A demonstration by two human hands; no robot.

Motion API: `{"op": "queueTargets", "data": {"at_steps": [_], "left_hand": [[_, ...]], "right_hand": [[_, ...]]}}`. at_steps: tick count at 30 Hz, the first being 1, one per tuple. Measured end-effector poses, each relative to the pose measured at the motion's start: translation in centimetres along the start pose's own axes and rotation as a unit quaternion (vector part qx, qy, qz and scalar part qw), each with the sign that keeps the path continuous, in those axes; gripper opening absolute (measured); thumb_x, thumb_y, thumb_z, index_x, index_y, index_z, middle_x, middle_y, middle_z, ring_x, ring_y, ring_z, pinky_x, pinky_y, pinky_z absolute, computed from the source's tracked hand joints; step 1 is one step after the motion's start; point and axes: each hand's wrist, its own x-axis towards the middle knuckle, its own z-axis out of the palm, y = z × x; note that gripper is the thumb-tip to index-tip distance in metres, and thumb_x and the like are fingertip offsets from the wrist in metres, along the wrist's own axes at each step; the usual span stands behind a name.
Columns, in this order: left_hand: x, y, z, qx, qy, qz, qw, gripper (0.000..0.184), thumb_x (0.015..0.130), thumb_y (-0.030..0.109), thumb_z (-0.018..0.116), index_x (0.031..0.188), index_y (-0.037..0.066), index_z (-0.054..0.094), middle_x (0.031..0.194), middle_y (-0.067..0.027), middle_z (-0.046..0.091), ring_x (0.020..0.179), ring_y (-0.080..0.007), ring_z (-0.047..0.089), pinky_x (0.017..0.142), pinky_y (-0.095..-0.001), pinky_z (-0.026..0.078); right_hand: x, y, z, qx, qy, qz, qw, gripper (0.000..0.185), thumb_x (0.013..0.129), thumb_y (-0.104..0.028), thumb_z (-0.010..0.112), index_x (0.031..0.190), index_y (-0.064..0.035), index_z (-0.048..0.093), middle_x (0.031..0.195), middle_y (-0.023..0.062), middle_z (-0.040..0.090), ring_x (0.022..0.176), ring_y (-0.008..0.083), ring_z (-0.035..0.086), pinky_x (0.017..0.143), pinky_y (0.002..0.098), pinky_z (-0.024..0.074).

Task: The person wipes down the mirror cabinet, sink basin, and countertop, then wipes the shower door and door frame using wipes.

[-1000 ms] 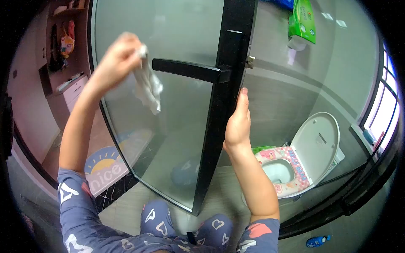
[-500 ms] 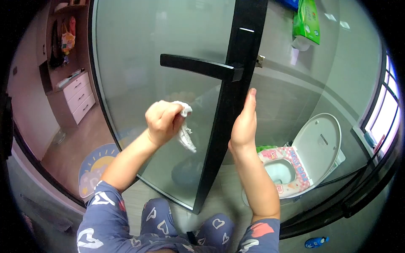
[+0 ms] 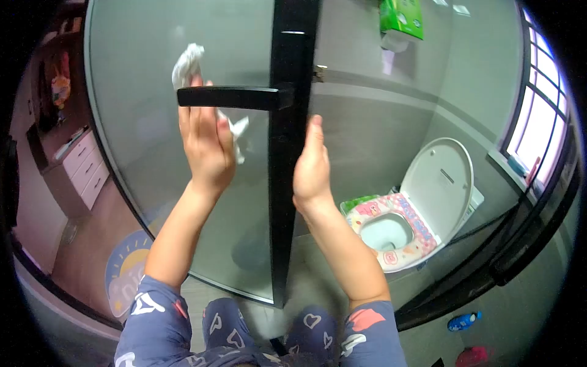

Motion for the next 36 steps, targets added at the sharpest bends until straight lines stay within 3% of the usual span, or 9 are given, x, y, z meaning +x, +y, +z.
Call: {"op": "queueTargets", "data": {"at_steps": [5, 8, 14, 16, 19, 20, 23, 25, 36], "left_hand": [[-8.9, 2.8, -2.7, -0.073, -0.134, 0.113, 0.982, 0.034, 0.082, 0.001, 0.059, 0.116, -0.001, 0.065, 0.120, -0.0132, 0.064, 0.116, -0.0333, 0.054, 0.099, -0.0428, 0.044], [-10.9, 3.3, -4.6, -0.222, -0.177, 0.066, 0.956, 0.031, 0.074, -0.010, 0.061, 0.101, 0.001, 0.070, 0.105, -0.0104, 0.068, 0.101, -0.0316, 0.062, 0.088, -0.0394, 0.052], [2.4, 5.2, -7.0, -0.173, 0.055, 0.084, 0.980, 0.025, 0.091, -0.007, 0.048, 0.115, -0.006, 0.058, 0.120, -0.0308, 0.061, 0.113, -0.0389, 0.061, 0.097, -0.0459, 0.048], [9.2, 6.4, -5.6, -0.191, -0.003, 0.088, 0.978, 0.029, 0.088, -0.009, 0.050, 0.115, -0.003, 0.061, 0.124, -0.0224, 0.062, 0.110, -0.0336, 0.064, 0.093, -0.0380, 0.050], [13.3, 7.6, -3.0, -0.136, -0.295, 0.037, 0.945, 0.031, 0.095, 0.001, 0.053, 0.123, 0.006, 0.063, 0.134, -0.0129, 0.059, 0.113, -0.0212, 0.063, 0.092, -0.0325, 0.050], [12.7, 8.3, -2.3, 0.035, -0.186, 0.199, 0.962, 0.026, 0.089, 0.002, 0.058, 0.113, 0.008, 0.067, 0.126, -0.0129, 0.062, 0.107, -0.0270, 0.064, 0.090, -0.0329, 0.051], [11.0, 9.7, -3.4, 0.016, -0.240, 0.115, 0.964, 0.021, 0.079, 0.005, 0.069, 0.100, 0.005, 0.069, 0.111, -0.0108, 0.067, 0.108, -0.0287, 0.062, 0.091, -0.0349, 0.052], [9.0, 8.7, -3.0, 0.028, -0.164, 0.273, 0.947, 0.020, 0.075, 0.001, 0.072, 0.094, 0.005, 0.070, 0.104, -0.0096, 0.068, 0.104, -0.0281, 0.063, 0.088, -0.0353, 0.053], [13.9, 7.9, -5.0, -0.102, -0.410, 0.252, 0.871, 0.021, 0.074, -0.001, 0.070, 0.094, 0.005, 0.067, 0.101, -0.0085, 0.067, 0.101, -0.0301, 0.062, 0.087, -0.0378, 0.052]], "right_hand": [[0.4, 0.3, -1.8, -0.019, -0.089, 0.028, 0.995, 0.076, 0.105, -0.051, 0.027, 0.140, 0.0160, 0.035, 0.151, 0.0220, 0.036, 0.142, 0.0239, 0.031, 0.116, 0.0302, 0.0215], [0.4, 0.6, -1.9, -0.073, -0.050, -0.015, 0.996, 0.074, 0.105, -0.049, 0.029, 0.138, 0.0170, 0.037, 0.147, 0.0231, 0.041, 0.140, 0.0230, 0.034, 0.114, 0.0293, 0.0246], [-0.4, -1.1, -1.7, -0.096, -0.040, -0.032, 0.994, 0.076, 0.105, -0.050, 0.029, 0.136, 0.0192, 0.038, 0.146, 0.0253, 0.041, 0.138, 0.0236, 0.036, 0.114, 0.0299, 0.0252], [-0.7, -1.7, -2.0, -0.106, -0.075, -0.002, 0.991, 0.077, 0.105, -0.051, 0.029, 0.135, 0.0191, 0.039, 0.144, 0.0251, 0.044, 0.137, 0.0229, 0.037, 0.113, 0.0294, 0.0262], [0.9, 1.4, -2.5, -0.054, -0.050, -0.011, 0.997, 0.078, 0.104, -0.053, 0.031, 0.131, 0.0187, 0.046, 0.130, 0.0216, 0.056, 0.122, 0.0200, 0.048, 0.106, 0.0280, 0.0331], [0.9, 1.1, -2.6, -0.050, -0.053, 0.008, 0.997, 0.076, 0.103, -0.055, 0.033, 0.123, 0.0142, 0.055, 0.111, 0.0126, 0.061, 0.099, 0.0158, 0.051, 0.092, 0.0265, 0.0403], [0.5, 0.4, -2.3, -0.033, -0.047, 0.056, 0.997, 0.072, 0.102, -0.056, 0.035, 0.118, 0.0106, 0.059, 0.102, 0.0065, 0.060, 0.089, 0.0130, 0.048, 0.082, 0.0252, 0.0406], [0.3, 0.2, -2.1, -0.016, -0.046, 0.060, 0.997, 0.068, 0.102, -0.055, 0.037, 0.113, 0.0078, 0.061, 0.096, 0.0027, 0.058, 0.085, 0.0106, 0.046, 0.077, 0.0240, 0.0400], [-0.5, -0.1, -1.8, -0.035, -0.051, 0.014, 0.998, 0.057, 0.103, -0.046, 0.039, 0.101, 0.0061, 0.063, 0.091, 0.0046, 0.059, 0.086, 0.0113, 0.047, 0.081, 0.0264, 0.0410]]}}
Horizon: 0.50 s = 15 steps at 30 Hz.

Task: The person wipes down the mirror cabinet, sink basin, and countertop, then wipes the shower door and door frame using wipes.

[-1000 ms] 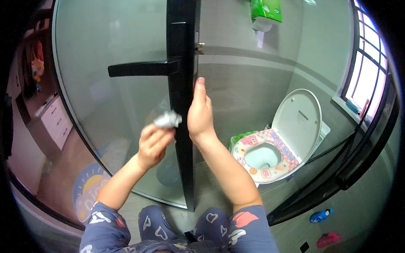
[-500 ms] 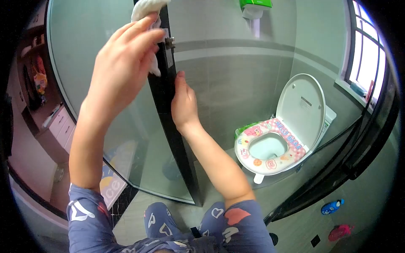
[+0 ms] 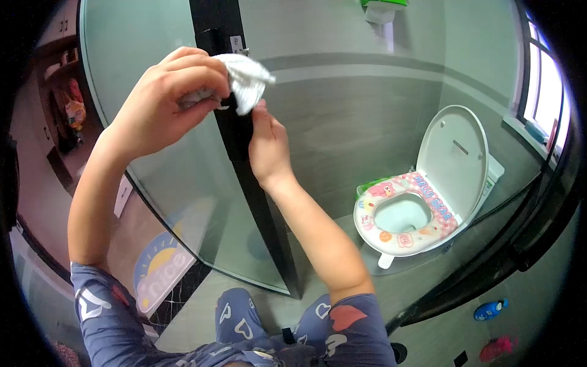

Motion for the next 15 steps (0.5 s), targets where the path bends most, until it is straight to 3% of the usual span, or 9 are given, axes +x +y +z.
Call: {"op": "queueTargets", "data": {"at_steps": [2, 4, 5, 7, 8, 10, 11, 14, 15], "left_hand": [[-0.8, 0.1, 0.5, 0.032, 0.038, 0.036, 0.998, 0.020, 0.072, -0.001, 0.071, 0.091, 0.005, 0.068, 0.099, -0.0075, 0.067, 0.101, -0.0292, 0.062, 0.088, -0.0386, 0.052], [-2.3, 1.2, 1.8, 0.049, 0.084, 0.079, 0.992, 0.016, 0.071, -0.001, 0.071, 0.085, 0.006, 0.069, 0.099, -0.0054, 0.069, 0.103, -0.0279, 0.062, 0.093, -0.0422, 0.050], [-3.0, 2.2, 2.3, 0.103, 0.069, 0.070, 0.990, 0.022, 0.072, -0.002, 0.069, 0.093, 0.006, 0.071, 0.107, -0.0071, 0.068, 0.110, -0.0282, 0.061, 0.099, -0.0448, 0.047], [-3.9, 2.5, 5.2, 0.240, 0.170, 0.024, 0.955, 0.030, 0.080, 0.008, 0.062, 0.108, 0.005, 0.070, 0.115, -0.0082, 0.067, 0.114, -0.0265, 0.061, 0.107, -0.0443, 0.040], [-3.7, 3.9, 6.2, 0.256, 0.184, -0.039, 0.948, 0.037, 0.082, 0.007, 0.061, 0.119, 0.004, 0.066, 0.124, -0.0105, 0.064, 0.120, -0.0272, 0.058, 0.113, -0.0461, 0.032], [-3.7, 5.0, 9.2, 0.220, 0.203, -0.085, 0.950, 0.039, 0.083, 0.005, 0.060, 0.121, 0.002, 0.065, 0.124, -0.0131, 0.064, 0.123, -0.0291, 0.056, 0.114, -0.0472, 0.029], [-4.1, 5.4, 10.6, 0.185, 0.196, -0.101, 0.958, 0.038, 0.082, 0.004, 0.059, 0.120, 0.001, 0.065, 0.123, -0.0139, 0.064, 0.124, -0.0298, 0.056, 0.114, -0.0474, 0.029], [-5.4, 7.0, 13.2, 0.120, 0.243, -0.111, 0.956, 0.037, 0.078, 0.002, 0.061, 0.115, -0.002, 0.065, 0.117, -0.0157, 0.065, 0.120, -0.0305, 0.058, 0.111, -0.0478, 0.034], [-6.2, 7.7, 13.8, 0.102, 0.226, -0.118, 0.962, 0.037, 0.077, 0.004, 0.061, 0.113, -0.002, 0.066, 0.115, -0.0147, 0.066, 0.117, -0.0286, 0.059, 0.110, -0.0465, 0.035]], "right_hand": [[-0.2, -0.2, -0.2, -0.070, 0.017, -0.007, 0.997, 0.056, 0.103, -0.046, 0.037, 0.098, 0.0035, 0.063, 0.089, 0.0068, 0.060, 0.087, 0.0121, 0.051, 0.082, 0.0273, 0.0424], [0.2, 1.3, -0.8, -0.030, -0.037, -0.046, 0.998, 0.056, 0.103, -0.045, 0.036, 0.101, 0.0036, 0.064, 0.094, 0.0090, 0.063, 0.091, 0.0143, 0.054, 0.086, 0.0289, 0.0429], [0.1, 1.2, -0.6, -0.019, -0.034, -0.036, 0.999, 0.057, 0.103, -0.047, 0.036, 0.104, 0.0035, 0.064, 0.095, 0.0097, 0.064, 0.093, 0.0142, 0.055, 0.087, 0.0287, 0.0430], [-0.1, 0.7, -0.1, -0.001, -0.002, 0.038, 0.999, 0.061, 0.103, -0.051, 0.034, 0.114, 0.0018, 0.063, 0.102, 0.0101, 0.064, 0.101, 0.0137, 0.056, 0.089, 0.0281, 0.0436], [-0.6, 0.1, 0.1, 0.083, -0.042, 0.057, 0.994, 0.063, 0.103, -0.054, 0.034, 0.117, 0.0006, 0.062, 0.106, 0.0095, 0.064, 0.103, 0.0142, 0.056, 0.092, 0.0289, 0.0439], [-1.2, -1.1, -0.4, 0.211, -0.122, 0.083, 0.966, 0.070, 0.100, -0.063, 0.031, 0.124, -0.0041, 0.059, 0.115, 0.0072, 0.063, 0.107, 0.0152, 0.058, 0.095, 0.0316, 0.0456], [-0.9, -0.3, -1.3, 0.157, -0.150, 0.054, 0.975, 0.077, 0.097, -0.069, 0.025, 0.123, -0.0054, 0.060, 0.117, 0.0070, 0.064, 0.109, 0.0160, 0.059, 0.097, 0.0322, 0.0457], [-1.3, -1.2, -2.2, 0.230, -0.200, 0.074, 0.949, 0.088, 0.094, -0.074, 0.015, 0.119, -0.0042, 0.062, 0.114, 0.0086, 0.066, 0.112, 0.0175, 0.060, 0.100, 0.0325, 0.0452], [-0.8, -0.7, -3.0, 0.287, -0.280, 0.092, 0.911, 0.084, 0.094, -0.074, 0.020, 0.128, -0.0051, 0.055, 0.117, 0.0081, 0.066, 0.110, 0.0206, 0.061, 0.102, 0.0353, 0.0432]]}}
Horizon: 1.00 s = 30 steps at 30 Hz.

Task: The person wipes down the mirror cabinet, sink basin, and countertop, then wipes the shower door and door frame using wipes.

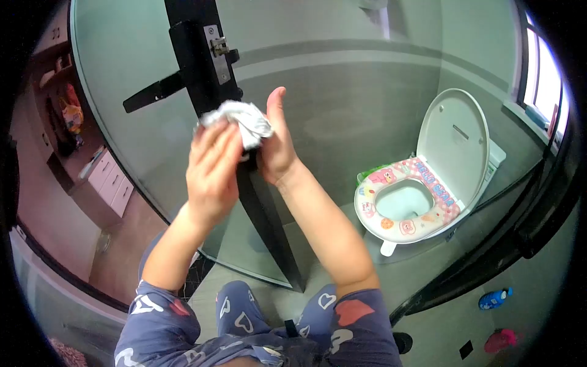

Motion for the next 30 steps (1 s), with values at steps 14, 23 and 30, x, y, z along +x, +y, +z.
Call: {"op": "queueTargets", "data": {"at_steps": [14, 23, 30], "left_hand": [[-6.7, 1.7, -0.8, -0.319, -0.135, -0.110, 0.932, 0.045, 0.064, -0.014, 0.071, 0.103, 0.003, 0.058, 0.107, -0.0154, 0.060, 0.101, -0.0344, 0.060, 0.083, -0.0393, 0.051], [4.8, -8.4, -6.2, -0.020, 0.015, -0.080, 0.997, 0.021, 0.096, 0.019, 0.060, 0.111, 0.005, 0.060, 0.100, -0.0123, 0.061, 0.093, -0.0241, 0.059, 0.083, -0.0320, 0.045], [6.2, -11.3, -6.1, -0.034, -0.124, -0.057, 0.990, 0.033, 0.099, 0.030, 0.053, 0.090, -0.001, 0.059, 0.071, -0.0166, 0.057, 0.066, -0.0307, 0.057, 0.063, -0.0374, 0.045]], "right_hand": [[-11.3, 10.2, -2.7, -0.619, 0.238, -0.283, 0.693, 0.045, 0.101, -0.027, 0.052, 0.130, 0.0071, 0.053, 0.140, 0.0282, 0.042, 0.120, 0.0372, 0.053, 0.096, 0.0417, 0.0471], [-5.3, 7.8, -4.3, -0.786, 0.151, -0.461, 0.384, 0.026, 0.081, -0.036, 0.078, 0.087, -0.0140, 0.064, 0.084, -0.0011, 0.049, 0.072, 0.0202, 0.049, 0.066, 0.0323, 0.0395], [-11.3, 8.2, -6.0, -0.882, -0.013, -0.365, 0.298, 0.026, 0.089, -0.028, 0.068, 0.110, -0.0132, 0.072, 0.108, 0.0015, 0.049, 0.099, 0.0216, 0.047, 0.076, 0.0349, 0.0448]]}}
